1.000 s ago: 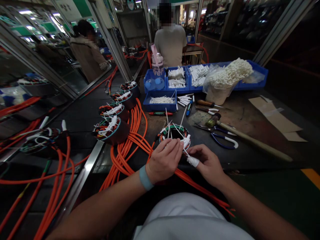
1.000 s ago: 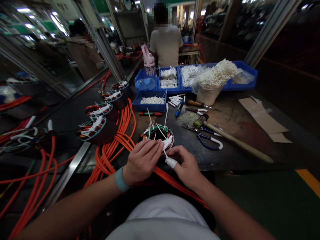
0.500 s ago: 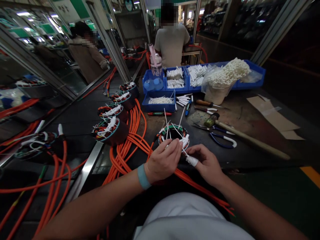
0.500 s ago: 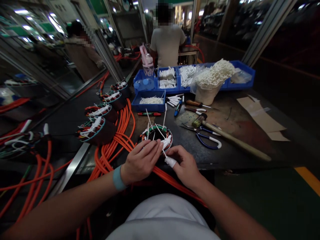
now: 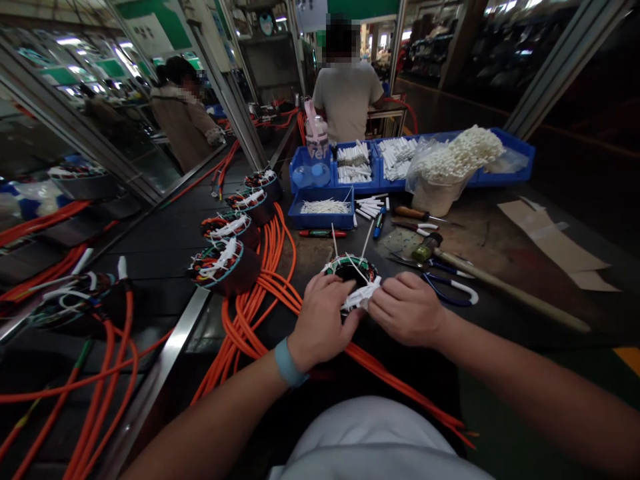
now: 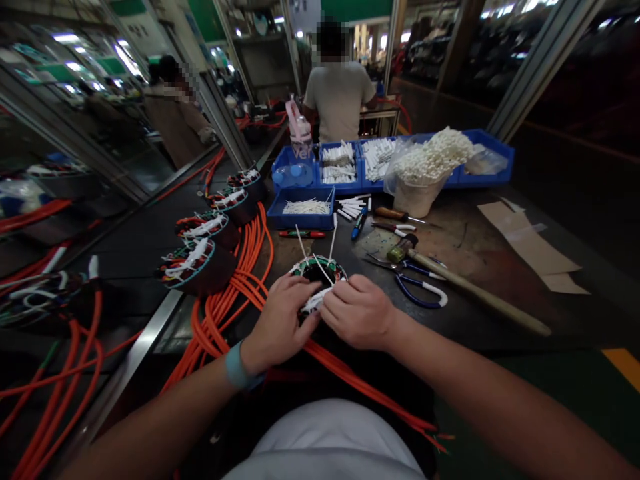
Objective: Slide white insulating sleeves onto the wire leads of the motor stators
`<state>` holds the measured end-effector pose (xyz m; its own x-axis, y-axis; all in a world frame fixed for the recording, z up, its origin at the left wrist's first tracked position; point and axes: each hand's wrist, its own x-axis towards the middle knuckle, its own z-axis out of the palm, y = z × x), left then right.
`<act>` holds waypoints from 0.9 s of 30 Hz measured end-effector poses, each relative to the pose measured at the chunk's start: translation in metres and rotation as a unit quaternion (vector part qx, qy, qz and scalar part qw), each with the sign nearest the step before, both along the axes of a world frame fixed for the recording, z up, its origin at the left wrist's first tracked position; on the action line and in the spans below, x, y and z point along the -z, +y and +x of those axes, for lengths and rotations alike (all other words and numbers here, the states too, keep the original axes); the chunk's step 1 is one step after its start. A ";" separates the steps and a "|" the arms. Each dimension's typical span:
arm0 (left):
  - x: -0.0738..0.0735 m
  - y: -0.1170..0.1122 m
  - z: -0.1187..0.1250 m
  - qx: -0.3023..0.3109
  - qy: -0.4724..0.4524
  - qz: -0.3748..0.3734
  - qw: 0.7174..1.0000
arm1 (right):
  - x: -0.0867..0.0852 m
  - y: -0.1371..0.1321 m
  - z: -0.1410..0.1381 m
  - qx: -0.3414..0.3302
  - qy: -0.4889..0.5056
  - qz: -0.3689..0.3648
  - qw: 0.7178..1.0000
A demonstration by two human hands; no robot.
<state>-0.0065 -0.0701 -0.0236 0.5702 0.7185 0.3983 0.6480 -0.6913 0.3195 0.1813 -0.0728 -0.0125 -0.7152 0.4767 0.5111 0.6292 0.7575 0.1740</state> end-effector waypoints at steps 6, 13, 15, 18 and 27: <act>-0.008 0.009 -0.001 0.014 0.030 -0.084 0.996 | -0.011 0.047 0.000 0.049 -0.014 -0.104 0.993; -0.006 0.010 -0.002 0.031 0.105 -0.003 0.994 | -0.018 0.022 0.008 -0.024 0.039 -0.298 0.953; -0.002 0.011 0.001 0.023 0.102 0.018 0.994 | -0.012 0.020 0.003 -0.003 -0.021 -0.198 0.980; 0.006 0.015 0.003 0.009 0.098 0.032 0.995 | -0.001 0.026 -0.004 0.008 -0.034 -0.085 0.996; 0.005 0.019 0.003 0.040 0.092 0.042 0.994 | -0.003 0.053 -0.023 0.068 -0.030 -0.266 0.961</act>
